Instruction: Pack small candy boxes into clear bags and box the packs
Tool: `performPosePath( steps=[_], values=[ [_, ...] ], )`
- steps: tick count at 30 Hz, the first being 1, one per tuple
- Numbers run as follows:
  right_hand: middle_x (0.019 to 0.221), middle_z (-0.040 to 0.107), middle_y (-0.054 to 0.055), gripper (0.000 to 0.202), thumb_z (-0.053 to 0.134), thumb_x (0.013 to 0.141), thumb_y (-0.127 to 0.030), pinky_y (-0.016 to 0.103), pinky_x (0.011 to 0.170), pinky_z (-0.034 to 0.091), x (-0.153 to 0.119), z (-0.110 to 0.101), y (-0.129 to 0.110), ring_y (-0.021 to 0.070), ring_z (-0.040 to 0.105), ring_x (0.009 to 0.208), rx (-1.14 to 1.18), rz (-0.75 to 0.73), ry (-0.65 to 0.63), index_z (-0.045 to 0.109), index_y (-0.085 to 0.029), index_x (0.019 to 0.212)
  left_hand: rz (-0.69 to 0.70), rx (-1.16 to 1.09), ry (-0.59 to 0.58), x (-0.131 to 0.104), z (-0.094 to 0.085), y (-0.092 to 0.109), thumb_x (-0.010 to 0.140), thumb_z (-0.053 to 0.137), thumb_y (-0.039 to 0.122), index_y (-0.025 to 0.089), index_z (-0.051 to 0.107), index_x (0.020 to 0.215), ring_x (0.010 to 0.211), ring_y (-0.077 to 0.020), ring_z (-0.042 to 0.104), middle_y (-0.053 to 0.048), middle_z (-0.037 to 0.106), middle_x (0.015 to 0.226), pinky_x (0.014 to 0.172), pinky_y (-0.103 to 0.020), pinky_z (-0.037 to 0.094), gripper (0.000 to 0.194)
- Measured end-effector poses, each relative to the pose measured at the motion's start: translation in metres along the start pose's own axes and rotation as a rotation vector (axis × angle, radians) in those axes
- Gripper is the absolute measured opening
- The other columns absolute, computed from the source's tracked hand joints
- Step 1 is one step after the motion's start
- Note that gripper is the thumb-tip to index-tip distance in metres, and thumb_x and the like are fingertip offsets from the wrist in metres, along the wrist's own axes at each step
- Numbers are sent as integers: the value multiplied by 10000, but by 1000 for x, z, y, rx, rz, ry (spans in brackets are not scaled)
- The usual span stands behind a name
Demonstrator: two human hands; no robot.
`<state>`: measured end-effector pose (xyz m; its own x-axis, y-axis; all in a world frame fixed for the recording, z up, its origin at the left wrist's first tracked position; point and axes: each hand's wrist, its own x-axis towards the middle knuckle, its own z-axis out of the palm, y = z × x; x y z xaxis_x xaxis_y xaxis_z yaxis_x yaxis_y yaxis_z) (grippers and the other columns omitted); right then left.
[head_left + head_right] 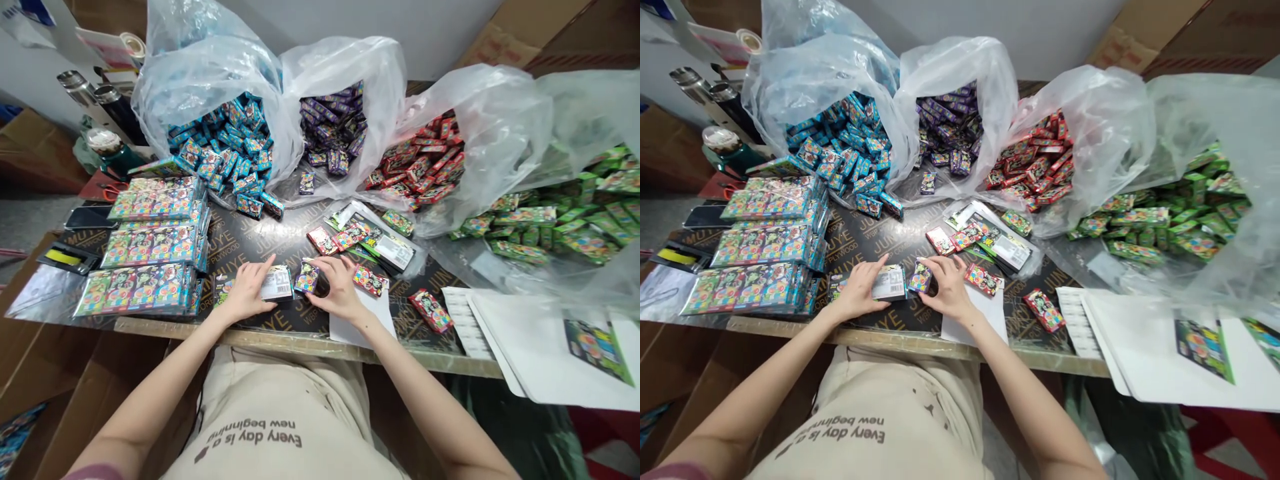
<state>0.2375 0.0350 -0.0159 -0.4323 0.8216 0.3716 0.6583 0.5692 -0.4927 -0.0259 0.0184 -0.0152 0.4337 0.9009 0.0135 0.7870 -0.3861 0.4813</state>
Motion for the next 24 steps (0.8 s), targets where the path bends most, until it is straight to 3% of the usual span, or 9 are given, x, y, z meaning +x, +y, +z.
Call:
performPosePath(
  steps=[5,8,11,14,17,18,20,22,24],
  values=[
    [1225,599,97,659,731,698,-369,479,1033,322,-1,-2,-5,288,557,1141,285,20,-131,440,-237,1274,67,-101,5,-1,-7,0,655,761,325,234,8,1528,1164,-298,493,-109,521,1270,1082,-510,296,1157],
    [1320,552,110,741,736,720,-472,505,1086,283,1,0,-5,302,486,1259,334,1,-204,402,-248,1343,111,-141,-30,-2,-11,2,651,765,302,247,17,1528,1182,-302,484,-105,516,1292,1085,-507,306,1154],
    [1382,505,135,903,748,676,-581,515,1083,284,1,2,-9,329,421,1321,288,72,-88,343,-247,1410,62,-171,25,-1,-13,3,647,770,300,245,56,1527,1169,-300,495,-106,519,1288,1049,-485,356,1134],
    [1245,622,100,746,629,820,-531,520,1080,260,-2,1,-21,288,527,1219,291,148,3,299,-272,1437,23,-190,65,0,-13,5,654,764,303,243,65,1525,1156,-294,507,-106,527,1270,1020,-464,386,1119],
    [1205,663,68,562,493,928,-439,511,1100,216,3,-3,-25,239,585,1155,333,64,-126,306,-297,1438,45,-176,59,2,-10,6,649,767,306,253,59,1524,1159,-294,499,-106,514,1283,1014,-456,389,1127],
    [1239,647,74,532,487,929,-435,500,1098,226,8,-6,-20,237,577,1167,306,62,-115,343,-291,1421,50,-164,52,3,-8,6,652,764,308,253,58,1524,1160,-294,494,-107,508,1291,1013,-455,388,1124],
    [1294,606,99,480,495,916,-440,478,1079,268,24,-14,2,255,535,1212,168,142,26,443,-262,1359,52,-117,37,3,-3,3,660,752,307,240,76,1524,1156,-297,486,-113,505,1290,1011,-457,383,1099],
    [1354,542,139,469,514,893,-450,476,1050,305,45,-26,39,292,459,1272,-36,297,182,506,-225,1305,60,-42,19,3,4,-2,665,740,311,225,146,1517,1141,-305,483,-118,516,1268,1012,-471,372,1042],
    [1442,424,181,524,552,860,-454,516,1035,295,69,-40,83,346,355,1331,-251,471,224,503,-197,1314,79,30,13,2,10,-5,686,721,338,224,240,1495,1134,-312,479,-121,523,1255,1013,-487,360,948]
  ],
)
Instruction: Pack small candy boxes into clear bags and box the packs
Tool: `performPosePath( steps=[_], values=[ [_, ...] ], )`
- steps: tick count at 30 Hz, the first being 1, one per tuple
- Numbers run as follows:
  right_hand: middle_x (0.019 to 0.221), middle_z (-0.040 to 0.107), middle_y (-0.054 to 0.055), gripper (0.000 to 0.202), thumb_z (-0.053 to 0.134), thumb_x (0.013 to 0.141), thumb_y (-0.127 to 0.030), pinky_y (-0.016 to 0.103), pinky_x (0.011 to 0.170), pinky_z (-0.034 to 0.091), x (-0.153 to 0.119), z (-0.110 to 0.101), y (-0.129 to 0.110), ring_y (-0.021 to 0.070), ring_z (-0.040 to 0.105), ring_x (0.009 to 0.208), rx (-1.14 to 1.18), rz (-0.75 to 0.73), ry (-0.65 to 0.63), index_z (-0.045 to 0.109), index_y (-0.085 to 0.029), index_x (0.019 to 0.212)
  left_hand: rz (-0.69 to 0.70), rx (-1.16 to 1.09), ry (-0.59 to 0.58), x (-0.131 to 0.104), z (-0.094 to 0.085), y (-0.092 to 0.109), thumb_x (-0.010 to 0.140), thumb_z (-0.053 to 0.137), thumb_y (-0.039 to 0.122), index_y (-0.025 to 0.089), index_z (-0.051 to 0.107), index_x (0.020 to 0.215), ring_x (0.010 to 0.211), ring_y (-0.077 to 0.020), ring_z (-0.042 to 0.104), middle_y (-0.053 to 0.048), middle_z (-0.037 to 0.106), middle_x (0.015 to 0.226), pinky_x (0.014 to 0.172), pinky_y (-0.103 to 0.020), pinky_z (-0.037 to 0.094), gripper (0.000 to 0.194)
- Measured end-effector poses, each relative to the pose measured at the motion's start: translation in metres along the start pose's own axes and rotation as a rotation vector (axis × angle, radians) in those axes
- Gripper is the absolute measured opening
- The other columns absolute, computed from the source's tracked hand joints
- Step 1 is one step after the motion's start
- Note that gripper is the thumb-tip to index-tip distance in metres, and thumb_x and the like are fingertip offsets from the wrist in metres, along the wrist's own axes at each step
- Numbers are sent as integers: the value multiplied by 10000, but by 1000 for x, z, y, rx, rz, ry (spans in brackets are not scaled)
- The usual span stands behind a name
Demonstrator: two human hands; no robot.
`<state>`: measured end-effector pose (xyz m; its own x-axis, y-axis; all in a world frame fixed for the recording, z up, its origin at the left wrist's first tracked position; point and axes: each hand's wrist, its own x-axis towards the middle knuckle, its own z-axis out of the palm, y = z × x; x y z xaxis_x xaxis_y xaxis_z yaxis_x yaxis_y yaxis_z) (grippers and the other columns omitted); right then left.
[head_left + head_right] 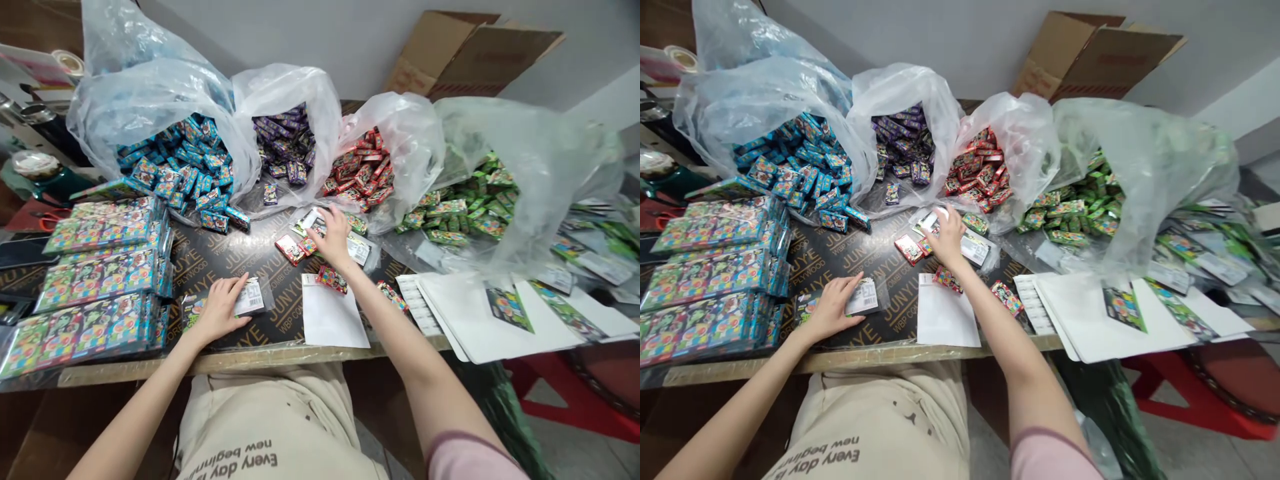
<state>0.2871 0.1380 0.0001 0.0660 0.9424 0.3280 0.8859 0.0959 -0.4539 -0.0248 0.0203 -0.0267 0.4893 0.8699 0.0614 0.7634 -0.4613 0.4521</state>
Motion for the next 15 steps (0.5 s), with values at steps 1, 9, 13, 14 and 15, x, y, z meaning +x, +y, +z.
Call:
performPosePath(
  steps=[1,9,13,14,15],
  values=[
    [1466,376,199,552,565,852,-443,533,1028,286,21,2,15,365,314,1346,-89,56,1,486,-182,1332,9,27,1,-1,3,-1,703,708,361,227,279,1482,1135,-315,476,-123,522,1256,1014,-493,357,899],
    [1208,583,227,478,540,850,-293,505,958,288,123,27,55,356,462,1139,-321,133,-20,478,-106,1286,27,91,13,-3,9,-1,748,672,425,208,384,1426,1158,-317,460,-137,515,1266,1031,-513,354,768],
    [1007,662,241,355,492,861,-197,469,924,331,139,26,56,345,563,1017,-362,148,-88,545,-64,1186,8,66,20,-3,8,1,733,690,411,241,407,1412,1164,-318,470,-129,516,1279,1024,-507,372,755],
    [987,669,237,338,457,871,-180,462,919,345,140,21,57,339,579,997,-352,158,-70,558,-64,1172,6,62,21,-3,7,1,728,695,407,241,413,1408,1165,-319,471,-129,518,1278,1026,-508,372,754],
    [997,671,232,341,421,884,-174,458,919,359,139,15,59,333,587,997,-320,168,-23,564,-68,1175,3,59,21,-3,7,1,726,698,402,237,420,1404,1165,-319,473,-129,521,1275,1028,-509,373,751]
  ],
)
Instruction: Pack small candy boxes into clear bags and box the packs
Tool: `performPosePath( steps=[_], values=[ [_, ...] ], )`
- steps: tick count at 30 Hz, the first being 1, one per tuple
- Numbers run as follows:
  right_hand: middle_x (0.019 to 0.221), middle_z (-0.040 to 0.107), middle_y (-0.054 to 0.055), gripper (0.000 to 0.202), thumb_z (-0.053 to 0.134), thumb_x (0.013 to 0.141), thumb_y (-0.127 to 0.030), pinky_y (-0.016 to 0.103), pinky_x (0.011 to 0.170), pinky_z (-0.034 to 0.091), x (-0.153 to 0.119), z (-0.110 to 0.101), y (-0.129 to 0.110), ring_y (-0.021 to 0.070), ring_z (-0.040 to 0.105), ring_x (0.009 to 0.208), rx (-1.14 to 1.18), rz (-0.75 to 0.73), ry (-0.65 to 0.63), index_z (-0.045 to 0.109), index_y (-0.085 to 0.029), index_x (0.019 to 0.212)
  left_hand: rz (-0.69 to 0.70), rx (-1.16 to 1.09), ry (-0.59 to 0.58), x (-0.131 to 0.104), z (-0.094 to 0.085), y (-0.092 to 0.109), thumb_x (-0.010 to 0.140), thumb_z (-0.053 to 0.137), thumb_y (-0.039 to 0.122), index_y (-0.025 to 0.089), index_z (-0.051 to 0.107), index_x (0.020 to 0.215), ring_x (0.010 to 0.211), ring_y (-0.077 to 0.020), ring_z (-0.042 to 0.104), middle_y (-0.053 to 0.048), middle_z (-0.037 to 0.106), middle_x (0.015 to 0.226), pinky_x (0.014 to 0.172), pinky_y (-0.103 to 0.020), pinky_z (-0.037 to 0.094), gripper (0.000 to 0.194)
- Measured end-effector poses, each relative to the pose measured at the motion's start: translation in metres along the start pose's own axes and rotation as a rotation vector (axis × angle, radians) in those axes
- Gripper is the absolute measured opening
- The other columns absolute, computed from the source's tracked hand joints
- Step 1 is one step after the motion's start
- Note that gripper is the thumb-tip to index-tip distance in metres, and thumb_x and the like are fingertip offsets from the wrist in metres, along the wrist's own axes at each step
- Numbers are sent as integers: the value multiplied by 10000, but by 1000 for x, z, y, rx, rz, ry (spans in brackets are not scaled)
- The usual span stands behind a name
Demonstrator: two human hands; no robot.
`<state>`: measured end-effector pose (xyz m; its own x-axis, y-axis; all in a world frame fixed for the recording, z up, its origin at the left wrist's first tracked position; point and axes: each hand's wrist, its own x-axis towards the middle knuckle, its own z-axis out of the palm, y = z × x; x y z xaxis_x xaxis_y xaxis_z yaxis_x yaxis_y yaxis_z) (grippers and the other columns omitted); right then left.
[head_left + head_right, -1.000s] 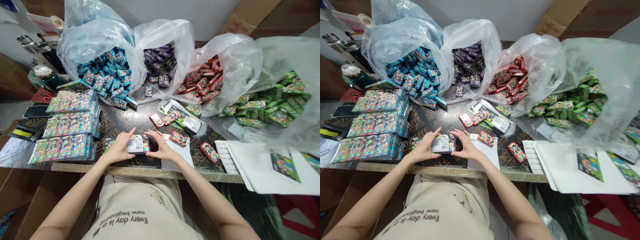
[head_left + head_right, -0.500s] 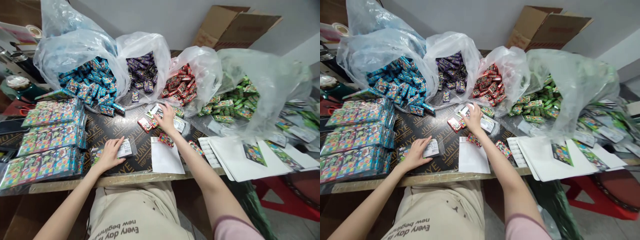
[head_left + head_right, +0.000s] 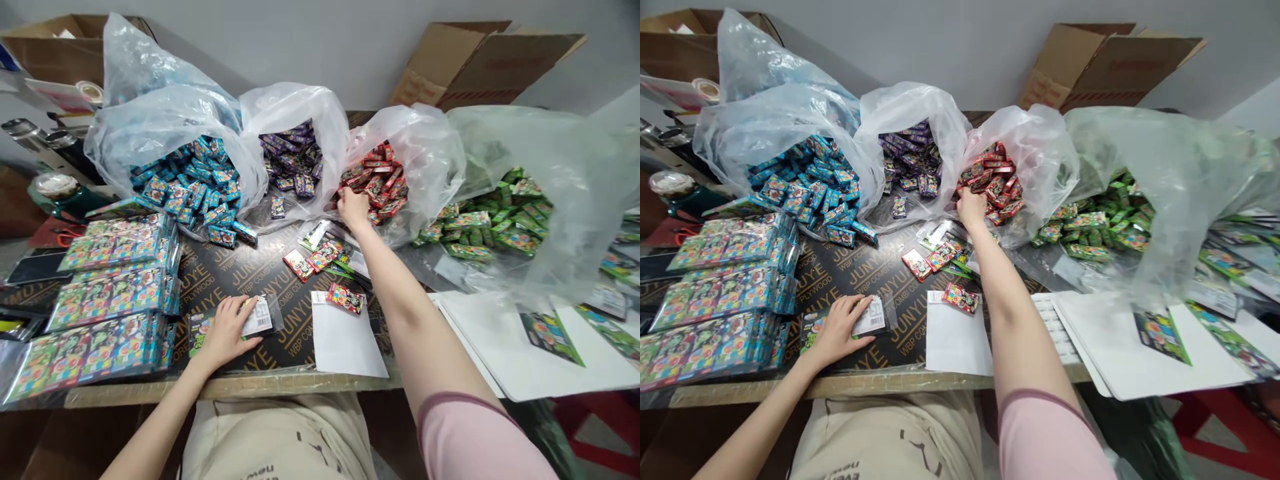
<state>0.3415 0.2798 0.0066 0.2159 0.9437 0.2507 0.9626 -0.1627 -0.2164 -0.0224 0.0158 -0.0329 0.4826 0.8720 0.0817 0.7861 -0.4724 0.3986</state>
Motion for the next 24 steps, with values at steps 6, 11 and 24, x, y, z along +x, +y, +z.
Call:
performPosePath(
  steps=[6,11,24],
  values=[
    [1088,670,112,414,420,925,-440,416,826,522,-74,-41,-2,245,627,943,796,-23,30,591,-169,1187,-55,-108,15,6,-6,8,684,734,389,218,489,1356,1235,-333,465,-146,522,1312,1112,-590,237,736],
    [932,696,43,403,591,850,-510,358,714,569,-184,-63,-46,196,661,797,1222,-134,-670,593,-231,1141,-326,-781,108,35,-26,44,714,706,447,185,636,1181,1108,-267,577,-125,634,1200,997,-443,418,540],
    [1412,474,116,843,745,709,-440,513,1111,268,-253,-71,-71,322,379,1351,749,-685,-307,351,-272,1435,-705,-1409,59,38,-29,59,552,813,454,123,691,666,569,-107,570,-22,665,641,616,-243,466,372]
  ],
)
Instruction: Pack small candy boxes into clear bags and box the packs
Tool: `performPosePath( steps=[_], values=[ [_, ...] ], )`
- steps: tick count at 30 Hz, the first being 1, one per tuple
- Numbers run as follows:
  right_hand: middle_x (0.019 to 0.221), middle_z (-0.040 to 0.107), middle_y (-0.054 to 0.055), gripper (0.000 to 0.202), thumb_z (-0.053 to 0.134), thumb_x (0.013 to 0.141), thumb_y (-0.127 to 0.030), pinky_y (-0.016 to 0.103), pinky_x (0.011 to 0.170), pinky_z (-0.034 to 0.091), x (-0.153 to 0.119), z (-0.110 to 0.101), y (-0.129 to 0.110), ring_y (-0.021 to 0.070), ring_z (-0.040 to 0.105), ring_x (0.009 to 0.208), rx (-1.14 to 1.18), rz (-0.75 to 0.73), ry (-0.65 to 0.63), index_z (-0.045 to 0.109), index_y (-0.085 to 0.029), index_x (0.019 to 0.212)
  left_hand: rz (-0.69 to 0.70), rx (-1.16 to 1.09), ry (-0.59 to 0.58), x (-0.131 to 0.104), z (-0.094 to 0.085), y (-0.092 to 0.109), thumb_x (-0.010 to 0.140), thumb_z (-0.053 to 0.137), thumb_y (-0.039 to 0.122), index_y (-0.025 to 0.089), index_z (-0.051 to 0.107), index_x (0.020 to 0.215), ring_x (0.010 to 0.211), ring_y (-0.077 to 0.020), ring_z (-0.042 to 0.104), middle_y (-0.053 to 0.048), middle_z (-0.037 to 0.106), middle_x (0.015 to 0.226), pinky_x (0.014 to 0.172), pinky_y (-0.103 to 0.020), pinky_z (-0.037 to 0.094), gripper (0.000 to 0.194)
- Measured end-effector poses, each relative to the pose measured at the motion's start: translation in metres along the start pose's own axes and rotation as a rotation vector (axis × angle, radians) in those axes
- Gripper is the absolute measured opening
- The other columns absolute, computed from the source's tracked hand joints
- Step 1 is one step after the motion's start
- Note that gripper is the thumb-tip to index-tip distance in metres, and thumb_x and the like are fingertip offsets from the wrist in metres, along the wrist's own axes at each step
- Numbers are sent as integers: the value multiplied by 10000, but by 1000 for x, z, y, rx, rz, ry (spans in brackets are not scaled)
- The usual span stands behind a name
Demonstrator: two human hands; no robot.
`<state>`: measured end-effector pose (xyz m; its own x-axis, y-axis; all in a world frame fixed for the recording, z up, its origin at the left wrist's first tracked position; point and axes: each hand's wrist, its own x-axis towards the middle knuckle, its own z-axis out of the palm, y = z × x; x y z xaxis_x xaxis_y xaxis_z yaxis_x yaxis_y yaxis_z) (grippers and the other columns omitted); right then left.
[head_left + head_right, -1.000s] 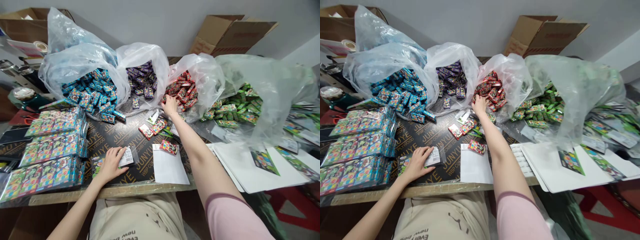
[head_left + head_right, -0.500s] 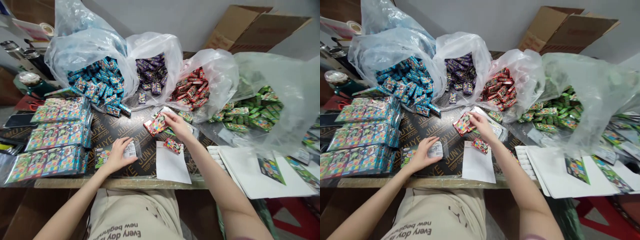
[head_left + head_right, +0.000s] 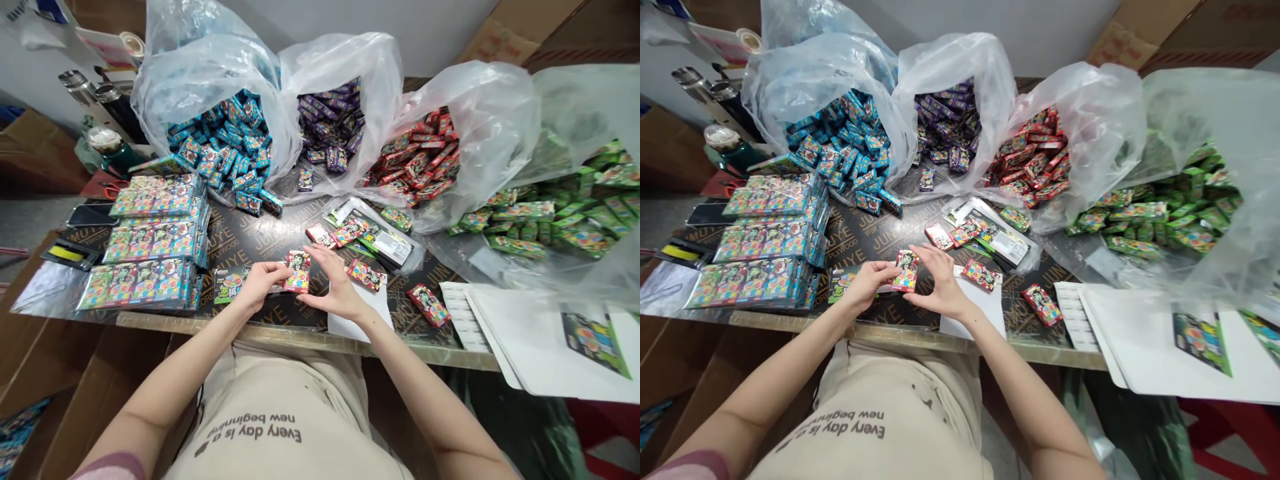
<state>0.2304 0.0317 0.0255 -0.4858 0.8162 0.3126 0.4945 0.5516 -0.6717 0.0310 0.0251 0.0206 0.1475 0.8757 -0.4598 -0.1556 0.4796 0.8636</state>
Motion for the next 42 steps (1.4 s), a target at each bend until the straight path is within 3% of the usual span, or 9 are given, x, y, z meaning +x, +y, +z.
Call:
performPosePath(
  steps=[4,9,18,22,27,29,33,37,42],
  values=[
    [1247,589,89,744,716,675,-386,484,1028,318,-1,5,6,320,521,1178,-102,41,101,434,-277,1355,312,537,21,0,-21,-4,712,703,527,147,708,1010,967,-255,634,-116,706,1030,901,-402,480,484],
    [1209,600,86,667,702,689,-380,495,1036,258,-9,8,26,307,541,1141,-267,70,127,467,-276,1304,549,1356,-43,1,-55,-16,538,849,420,215,390,1433,1245,-341,467,-150,534,1330,1122,-591,196,1026],
    [1314,575,125,799,743,696,-510,509,1089,236,-16,21,26,302,514,1241,32,46,-114,397,-241,1365,683,1279,-174,-3,-62,-19,668,742,328,226,66,1525,1199,-300,498,-111,531,1300,1117,-530,271,1097],
    [1379,528,149,1030,760,627,-629,523,1119,184,-20,22,20,318,423,1336,2,143,2,287,-245,1457,696,1224,-124,-1,-58,-15,687,735,353,225,95,1521,1148,-294,527,-115,538,1280,1044,-484,375,1059],
    [1319,595,87,703,550,885,-520,478,1144,143,-25,11,16,224,522,1244,-10,83,-41,268,-275,1481,727,1242,-111,9,-50,-18,719,710,400,225,69,1524,1110,-288,553,-110,558,1246,978,-442,427,1044],
    [1353,569,84,635,555,884,-498,464,1130,191,-26,-13,35,241,490,1268,-138,143,60,363,-272,1445,739,1296,-116,15,-51,-24,727,697,420,212,60,1526,1094,-299,559,-119,565,1235,962,-450,431,1043],
    [1271,614,115,425,467,922,-358,459,1032,318,-31,-88,109,293,481,1224,-535,570,450,544,-204,1311,767,1439,-93,26,-58,-39,753,655,480,170,129,1519,1069,-328,555,-155,571,1213,921,-466,433,980],
    [1104,692,120,359,408,900,-215,412,920,397,-26,-133,177,279,553,1055,-590,655,254,654,-157,1155,830,1501,-83,28,-61,-47,780,623,496,156,168,1509,1110,-331,529,-171,552,1254,942,-460,414,924],
    [1218,648,165,471,601,795,-267,497,915,355,0,-139,215,367,494,1121,-593,661,109,615,-139,1248,820,1518,-85,25,-57,-45,786,626,482,172,179,1508,1129,-330,516,-167,534,1280,948,-457,411,903]
  ],
)
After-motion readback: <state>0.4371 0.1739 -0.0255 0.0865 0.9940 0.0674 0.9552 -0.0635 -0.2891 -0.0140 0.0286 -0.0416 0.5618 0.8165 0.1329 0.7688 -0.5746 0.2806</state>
